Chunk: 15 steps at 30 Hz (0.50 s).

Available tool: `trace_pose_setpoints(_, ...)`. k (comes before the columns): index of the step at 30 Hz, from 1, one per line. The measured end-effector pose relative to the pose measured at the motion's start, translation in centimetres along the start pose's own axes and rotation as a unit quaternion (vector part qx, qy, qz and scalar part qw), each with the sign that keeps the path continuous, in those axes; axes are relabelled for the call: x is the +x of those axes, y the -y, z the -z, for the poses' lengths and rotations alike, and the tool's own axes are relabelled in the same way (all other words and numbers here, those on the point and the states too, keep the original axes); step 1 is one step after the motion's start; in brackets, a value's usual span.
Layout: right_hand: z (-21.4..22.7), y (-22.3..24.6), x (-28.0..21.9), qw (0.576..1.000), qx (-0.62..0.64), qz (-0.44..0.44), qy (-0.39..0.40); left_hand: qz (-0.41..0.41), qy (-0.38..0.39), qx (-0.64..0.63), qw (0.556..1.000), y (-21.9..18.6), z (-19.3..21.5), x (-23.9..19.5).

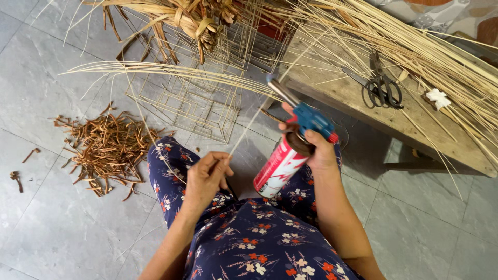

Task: The person sits on the floor and uses a handheld blowtorch to heat thin bamboo strips one by one. They hold each strip with one hand and apply the flame along its length with the other, then place the heated strip onto a wire basket frame.

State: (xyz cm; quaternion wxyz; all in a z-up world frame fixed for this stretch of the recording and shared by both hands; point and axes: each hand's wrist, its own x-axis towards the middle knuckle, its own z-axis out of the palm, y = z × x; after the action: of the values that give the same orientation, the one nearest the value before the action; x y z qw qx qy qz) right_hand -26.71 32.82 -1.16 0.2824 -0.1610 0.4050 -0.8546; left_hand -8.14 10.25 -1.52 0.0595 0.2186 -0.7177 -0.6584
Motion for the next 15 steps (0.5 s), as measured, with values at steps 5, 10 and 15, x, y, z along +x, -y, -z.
trace_pose_setpoints(5,-0.4,-1.4,1.2,0.999,-0.006,-0.037,0.002,0.014,0.010,-0.006,1.000,1.6,-1.2,-1.6)
trace_pose_setpoints(10,-1.2,-2.1,1.0,0.997,-0.060,-0.035,-0.013,-0.001,0.064,0.000,0.998,3.5,-1.1,-2.4)
trace_pose_setpoints(15,-2.1,-1.4,-0.1,0.993,-0.101,-0.042,0.042,-0.098,0.016,0.048,0.994,1.8,0.3,0.0)
